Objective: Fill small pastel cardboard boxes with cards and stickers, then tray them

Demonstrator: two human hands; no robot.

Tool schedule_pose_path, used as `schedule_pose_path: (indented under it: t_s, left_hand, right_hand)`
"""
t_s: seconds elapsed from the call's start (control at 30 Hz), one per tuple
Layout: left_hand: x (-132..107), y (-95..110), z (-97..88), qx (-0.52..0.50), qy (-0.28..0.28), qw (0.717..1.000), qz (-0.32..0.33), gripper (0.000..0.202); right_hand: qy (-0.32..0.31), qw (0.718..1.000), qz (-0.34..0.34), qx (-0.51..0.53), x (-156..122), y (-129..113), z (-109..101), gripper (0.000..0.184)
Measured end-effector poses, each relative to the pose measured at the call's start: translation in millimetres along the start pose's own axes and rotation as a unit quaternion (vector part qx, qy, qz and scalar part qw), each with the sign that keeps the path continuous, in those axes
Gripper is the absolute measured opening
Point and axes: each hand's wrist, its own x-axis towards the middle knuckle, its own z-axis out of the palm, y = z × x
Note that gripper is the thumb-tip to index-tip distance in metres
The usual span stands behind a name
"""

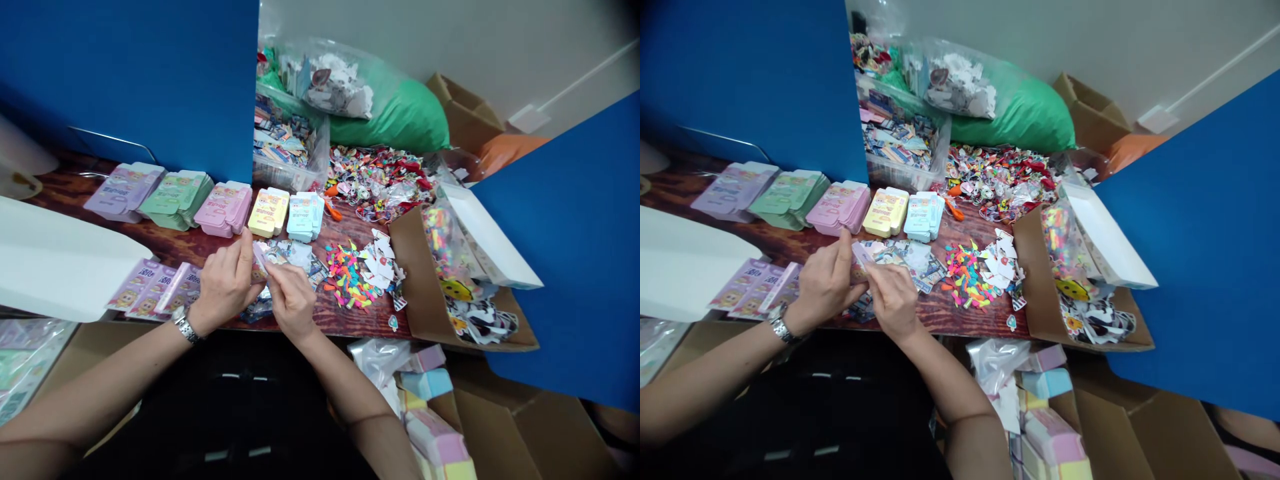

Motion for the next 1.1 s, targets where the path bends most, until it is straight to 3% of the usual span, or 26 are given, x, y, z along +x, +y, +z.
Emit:
schedule_pose_path:
  t_s: [0.2, 0.3, 0.47, 0.6, 0.8, 0.93, 1.1]
  left_hand:
    - [1, 2, 1.2, 0.016, -0.017, 1.000, 0.014, 0.094]
    - [3, 1, 0.4, 0.028, -0.019, 0.999, 0.021, 0.091]
    - [8, -4, -1.5, 0.031, 0.025, 0.998, 0.040, 0.091]
    - [8, -5, 4.9, -0.002, 0.072, 0.996, 0.052, 0.085]
    - [5, 1, 8.5, -0.045, 0.125, 0.990, 0.053, 0.084]
    - [4, 0, 9.1, -0.075, 0.142, 0.986, 0.046, 0.086]
    - [3, -1, 15.3, -0.103, 0.128, 0.986, 0.015, 0.092]
  right_hand:
    - [-0.065, 0.998, 0.005, -0.005, -5, 3, 12, 0.035]
    - [-0.062, 0.998, 0.023, 0.002, -7, 5, 15, 0.039]
    - [-0.058, 0.991, 0.102, 0.062, -2, 12, 3, 0.059]
    - [-0.106, 0.989, 0.074, 0.069, 5, 14, -5, 0.077]
    - [-0.130, 0.989, 0.065, 0.031, 6, 12, 0, 0.048]
    - [-0.124, 0.991, 0.041, -0.006, 5, 10, 2, 0.054]
    - [-0.125, 0.989, 0.080, 0.015, 7, 7, 4, 0.040]
